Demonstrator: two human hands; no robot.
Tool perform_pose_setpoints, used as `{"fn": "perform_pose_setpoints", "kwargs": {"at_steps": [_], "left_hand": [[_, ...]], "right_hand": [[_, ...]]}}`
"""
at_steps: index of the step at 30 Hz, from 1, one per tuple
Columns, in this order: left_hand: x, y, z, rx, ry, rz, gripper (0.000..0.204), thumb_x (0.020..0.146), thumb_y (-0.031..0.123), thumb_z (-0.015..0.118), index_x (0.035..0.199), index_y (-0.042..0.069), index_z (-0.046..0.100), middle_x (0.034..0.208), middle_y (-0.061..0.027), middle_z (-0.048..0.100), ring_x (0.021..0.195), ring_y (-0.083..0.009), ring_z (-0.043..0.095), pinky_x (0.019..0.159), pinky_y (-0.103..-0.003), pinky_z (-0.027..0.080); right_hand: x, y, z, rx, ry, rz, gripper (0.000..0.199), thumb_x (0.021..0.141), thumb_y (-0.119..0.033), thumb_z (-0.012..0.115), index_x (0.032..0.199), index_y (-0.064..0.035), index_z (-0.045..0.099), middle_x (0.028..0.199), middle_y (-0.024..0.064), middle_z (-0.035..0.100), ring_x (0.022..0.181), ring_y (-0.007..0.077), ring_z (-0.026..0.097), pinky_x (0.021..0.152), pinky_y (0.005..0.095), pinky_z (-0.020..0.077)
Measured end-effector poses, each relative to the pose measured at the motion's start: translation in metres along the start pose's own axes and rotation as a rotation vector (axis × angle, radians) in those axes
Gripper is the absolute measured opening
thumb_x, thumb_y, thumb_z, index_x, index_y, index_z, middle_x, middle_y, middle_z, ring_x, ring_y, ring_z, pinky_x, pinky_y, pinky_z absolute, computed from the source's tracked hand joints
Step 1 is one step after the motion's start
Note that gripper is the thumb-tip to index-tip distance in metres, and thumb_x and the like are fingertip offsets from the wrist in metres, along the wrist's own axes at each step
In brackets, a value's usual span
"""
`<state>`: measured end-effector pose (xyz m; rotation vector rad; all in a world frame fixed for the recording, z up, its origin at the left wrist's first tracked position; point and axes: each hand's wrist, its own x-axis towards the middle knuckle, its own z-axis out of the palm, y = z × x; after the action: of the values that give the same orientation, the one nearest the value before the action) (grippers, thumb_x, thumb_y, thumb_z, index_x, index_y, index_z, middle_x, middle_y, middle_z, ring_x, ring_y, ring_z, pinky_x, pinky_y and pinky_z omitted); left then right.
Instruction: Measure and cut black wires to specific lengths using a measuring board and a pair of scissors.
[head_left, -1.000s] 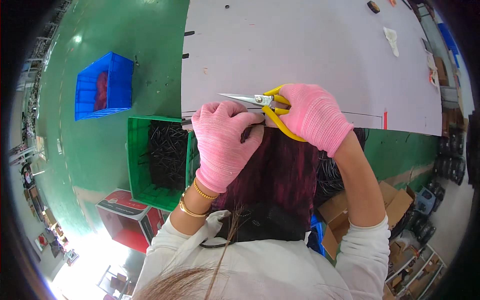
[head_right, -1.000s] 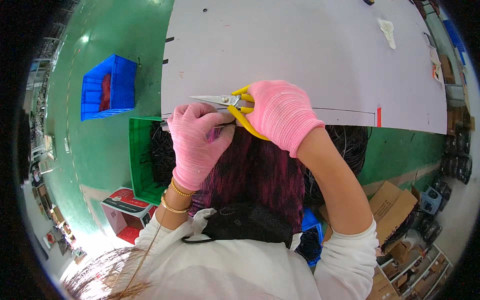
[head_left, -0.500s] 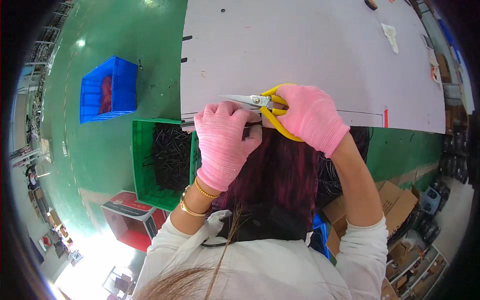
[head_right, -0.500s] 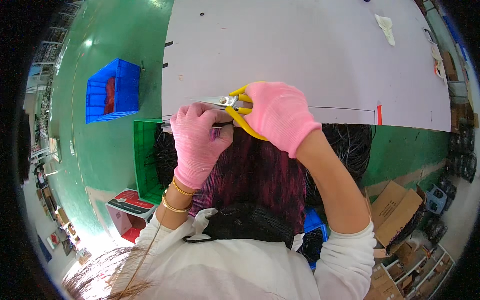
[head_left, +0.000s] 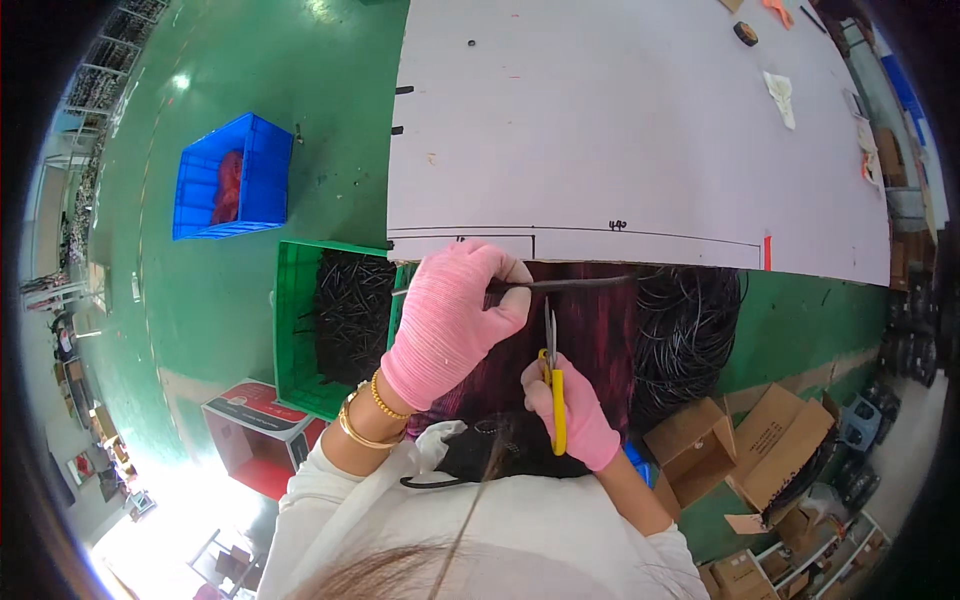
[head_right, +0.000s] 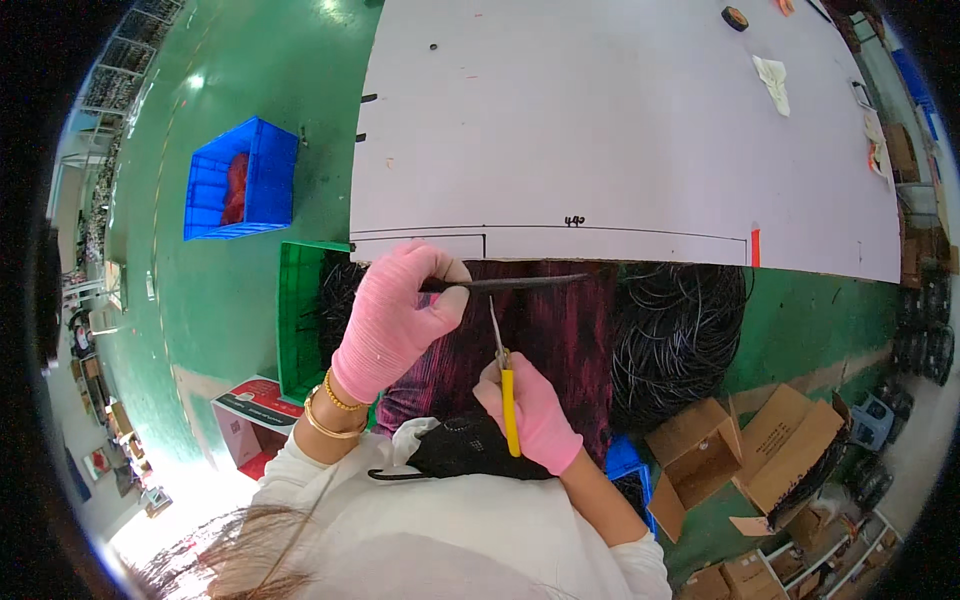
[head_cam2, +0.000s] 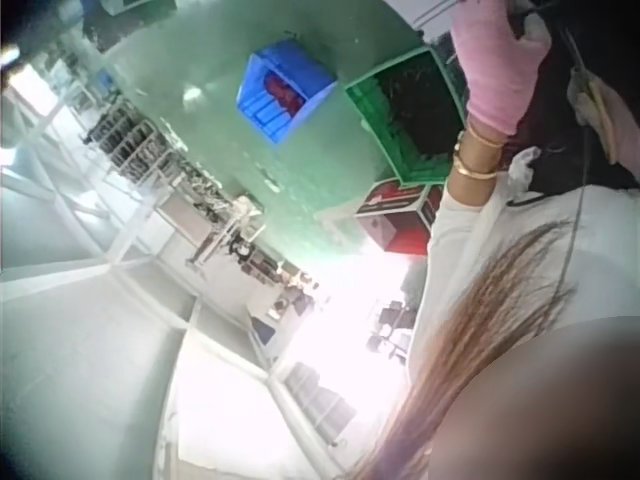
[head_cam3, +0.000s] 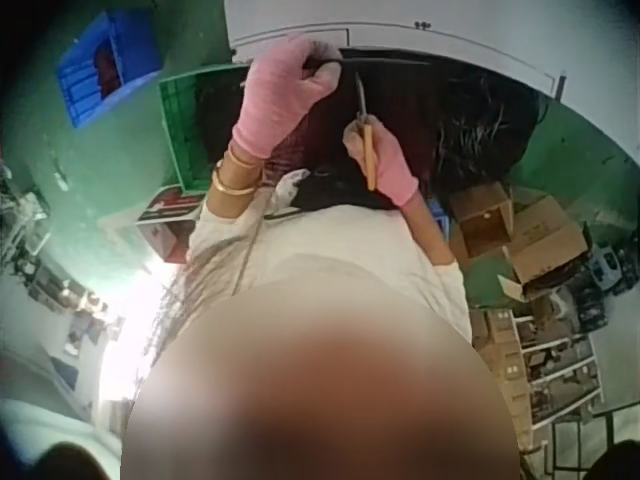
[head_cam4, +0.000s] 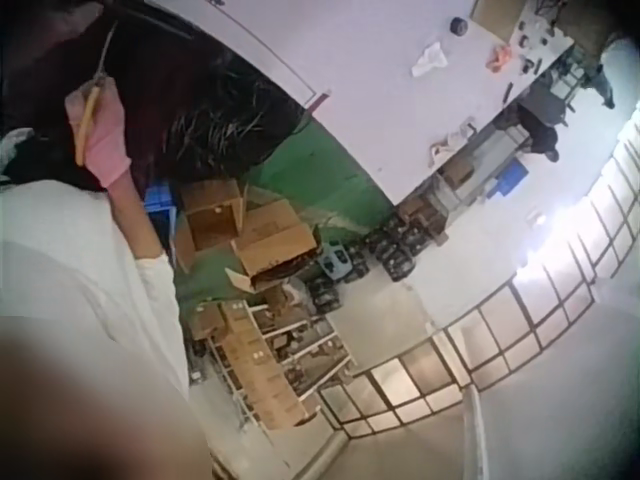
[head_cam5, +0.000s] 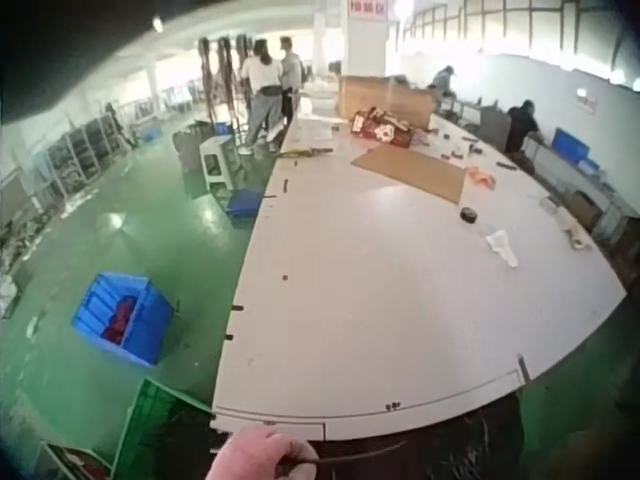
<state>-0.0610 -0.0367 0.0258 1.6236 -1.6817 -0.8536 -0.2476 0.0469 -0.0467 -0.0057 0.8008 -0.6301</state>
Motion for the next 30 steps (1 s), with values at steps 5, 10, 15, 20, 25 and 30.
{"fn": "perform_pose_setpoints", "kwargs": {"at_steps": [5, 10, 15, 20, 25, 30], "left_hand": [[-0.011, 0.009, -0.006, -0.209, -0.132, -0.158, 0.01, 0.078, -0.001, 0.065, 0.089, 0.0, 0.064, 0.076, -0.0048, 0.057, 0.07, -0.0128, 0.054, 0.067, -0.027, 0.049], [-0.015, 0.011, -0.008, -0.271, -0.158, -0.219, 0.009, 0.08, 0.0, 0.065, 0.09, -0.001, 0.064, 0.078, -0.0032, 0.059, 0.073, -0.009, 0.053, 0.068, -0.025, 0.049], [-0.016, 0.013, -0.009, -0.323, -0.158, -0.26, 0.009, 0.082, 0.001, 0.065, 0.09, -0.002, 0.064, 0.079, -0.0029, 0.06, 0.074, -0.0078, 0.053, 0.069, -0.025, 0.049], [-0.015, 0.017, -0.011, -0.331, -0.168, -0.27, 0.008, 0.082, 0.002, 0.066, 0.09, -0.002, 0.064, 0.076, -0.0013, 0.06, 0.072, -0.0066, 0.052, 0.068, -0.024, 0.048], [-0.014, 0.019, -0.013, -0.368, -0.171, -0.284, 0.008, 0.082, 0.002, 0.065, 0.089, -0.002, 0.065, 0.075, -0.0007, 0.059, 0.071, -0.0061, 0.051, 0.068, -0.024, 0.048], [-0.014, 0.022, -0.014, -0.383, -0.172, -0.273, 0.008, 0.081, 0.001, 0.065, 0.088, -0.003, 0.064, 0.075, -0.0002, 0.059, 0.072, -0.0054, 0.051, 0.068, -0.023, 0.048]], "right_hand": [[0.009, 0.002, -0.006, -0.193, -0.132, -0.052, 0.033, 0.105, -0.035, 0.044, 0.086, -0.0107, 0.056, 0.07, 0.0008, 0.049, 0.053, 0.0121, 0.041, 0.048, 0.0252, 0.032], [0.004, 0.008, 0.011, -0.784, 0.019, -0.365, 0.039, 0.105, -0.038, 0.039, 0.083, -0.0089, 0.054, 0.062, 0.0029, 0.047, 0.048, 0.0132, 0.04, 0.047, 0.0262, 0.0319], [0.002, 0.014, 0.014, -0.821, 0.116, -0.408, 0.041, 0.106, -0.038, 0.037, 0.085, -0.0069, 0.055, 0.064, 0.002, 0.048, 0.053, 0.0135, 0.043, 0.05, 0.025, 0.033], [-0.004, 0.01, 0.021, -0.825, 0.134, -0.405, 0.024, 0.101, -0.025, 0.049, 0.086, -0.0067, 0.054, 0.07, 0.0013, 0.049, 0.06, 0.011, 0.043, 0.056, 0.0245, 0.0371], [-0.013, -0.001, 0.036, -1.13, 0.221, -0.563, 0.026, 0.086, -0.017, 0.075, 0.091, -0.0027, 0.054, 0.075, 0.0072, 0.057, 0.065, 0.0193, 0.055, 0.062, 0.032, 0.047], [-0.012, 0.003, 0.033, -1.141, 0.289, -0.644, 0.03, 0.084, -0.019, 0.079, 0.091, -0.0028, 0.055, 0.075, 0.0082, 0.058, 0.065, 0.0225, 0.059, 0.062, 0.0342, 0.0483]]}}
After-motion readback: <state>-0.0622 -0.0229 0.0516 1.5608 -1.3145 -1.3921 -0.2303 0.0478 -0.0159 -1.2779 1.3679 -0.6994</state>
